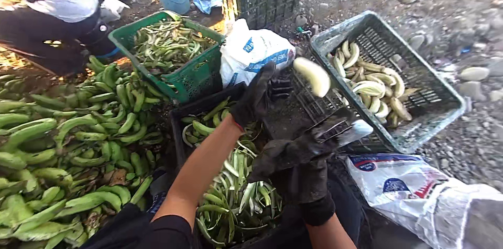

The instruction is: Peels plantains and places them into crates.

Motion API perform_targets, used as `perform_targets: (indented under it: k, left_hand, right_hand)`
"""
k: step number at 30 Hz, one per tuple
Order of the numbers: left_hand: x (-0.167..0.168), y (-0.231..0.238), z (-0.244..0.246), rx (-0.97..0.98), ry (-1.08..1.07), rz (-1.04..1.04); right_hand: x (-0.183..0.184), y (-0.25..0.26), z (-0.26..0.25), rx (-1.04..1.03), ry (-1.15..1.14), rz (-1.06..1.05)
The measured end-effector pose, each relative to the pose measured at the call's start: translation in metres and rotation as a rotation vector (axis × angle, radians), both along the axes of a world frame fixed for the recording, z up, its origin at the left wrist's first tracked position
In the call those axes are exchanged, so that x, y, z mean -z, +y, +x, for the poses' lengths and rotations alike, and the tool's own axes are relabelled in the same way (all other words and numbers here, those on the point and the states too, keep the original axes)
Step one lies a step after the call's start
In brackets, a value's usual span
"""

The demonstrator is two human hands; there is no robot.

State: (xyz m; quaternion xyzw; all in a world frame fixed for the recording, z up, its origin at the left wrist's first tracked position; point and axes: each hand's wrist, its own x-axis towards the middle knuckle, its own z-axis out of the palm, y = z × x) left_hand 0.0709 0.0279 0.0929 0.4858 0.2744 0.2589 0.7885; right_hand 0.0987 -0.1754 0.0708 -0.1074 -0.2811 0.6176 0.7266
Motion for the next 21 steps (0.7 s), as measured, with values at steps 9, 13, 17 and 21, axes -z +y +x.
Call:
perform_targets:
  k: [9, 13, 17, 21]
  left_hand:
    - [0.227, 0.094, -0.090, 0.341, 1.562, 0.977]
    - [0.252, 0.091, -0.103, 0.305, 1.725, 0.947]
    - [0.203, 0.082, -0.108, 0.135, 1.488, 0.934]
    - [0.117, 0.060, -0.124, -0.159, 1.121, 0.858]
  right_hand:
    - [-0.002, 0.002, 0.005, 0.145, 0.080, -0.306]
    - [-0.003, 0.003, 0.004, 0.117, 0.015, -0.294]
    - [-0.006, 0.006, 0.004, 0.207, -0.116, -0.348]
    - [-0.005, 0.012, 0.000, 0.207, -0.122, -0.408]
